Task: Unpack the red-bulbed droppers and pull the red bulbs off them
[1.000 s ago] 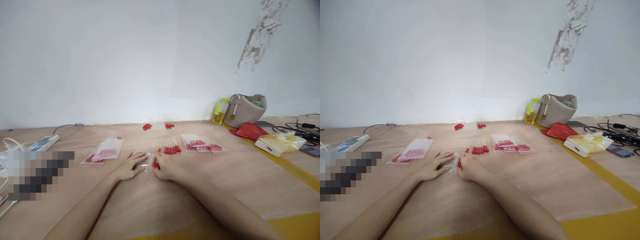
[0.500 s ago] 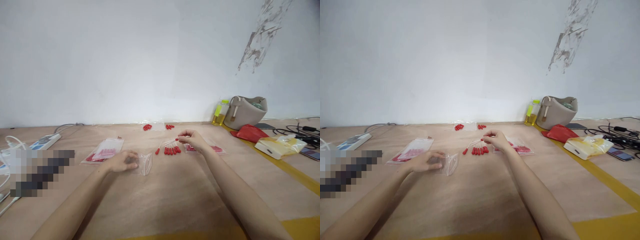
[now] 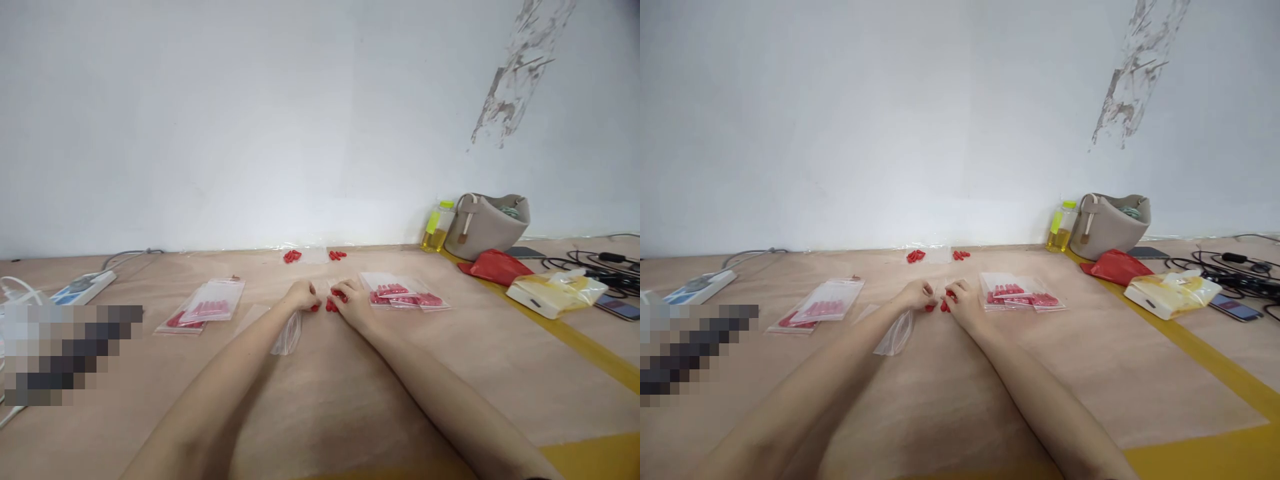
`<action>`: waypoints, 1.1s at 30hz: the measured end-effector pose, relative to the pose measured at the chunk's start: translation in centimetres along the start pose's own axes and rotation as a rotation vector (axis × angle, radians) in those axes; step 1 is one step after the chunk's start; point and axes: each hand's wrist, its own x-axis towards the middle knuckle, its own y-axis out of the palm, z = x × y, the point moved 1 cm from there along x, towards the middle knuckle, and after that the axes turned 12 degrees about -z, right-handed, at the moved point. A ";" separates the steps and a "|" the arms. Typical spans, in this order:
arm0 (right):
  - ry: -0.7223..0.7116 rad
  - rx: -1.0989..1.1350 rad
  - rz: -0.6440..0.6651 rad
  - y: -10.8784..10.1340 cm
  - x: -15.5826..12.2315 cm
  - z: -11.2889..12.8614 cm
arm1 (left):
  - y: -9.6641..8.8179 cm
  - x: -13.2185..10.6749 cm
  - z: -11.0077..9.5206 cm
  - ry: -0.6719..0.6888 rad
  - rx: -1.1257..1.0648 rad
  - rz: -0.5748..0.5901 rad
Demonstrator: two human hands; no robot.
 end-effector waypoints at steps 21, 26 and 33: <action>0.003 -0.200 0.050 -0.5 -1.1 0.2 | 0.3 -0.3 -0.7 -0.104 -0.185 0.091; 0.020 -0.361 -0.050 -1.2 -1.2 0.4 | 0.4 -0.3 -0.9 -0.068 -0.129 0.076; 0.018 -0.385 -0.044 -1.5 -1.3 0.8 | 0.2 -0.1 -1.3 0.091 0.017 -0.036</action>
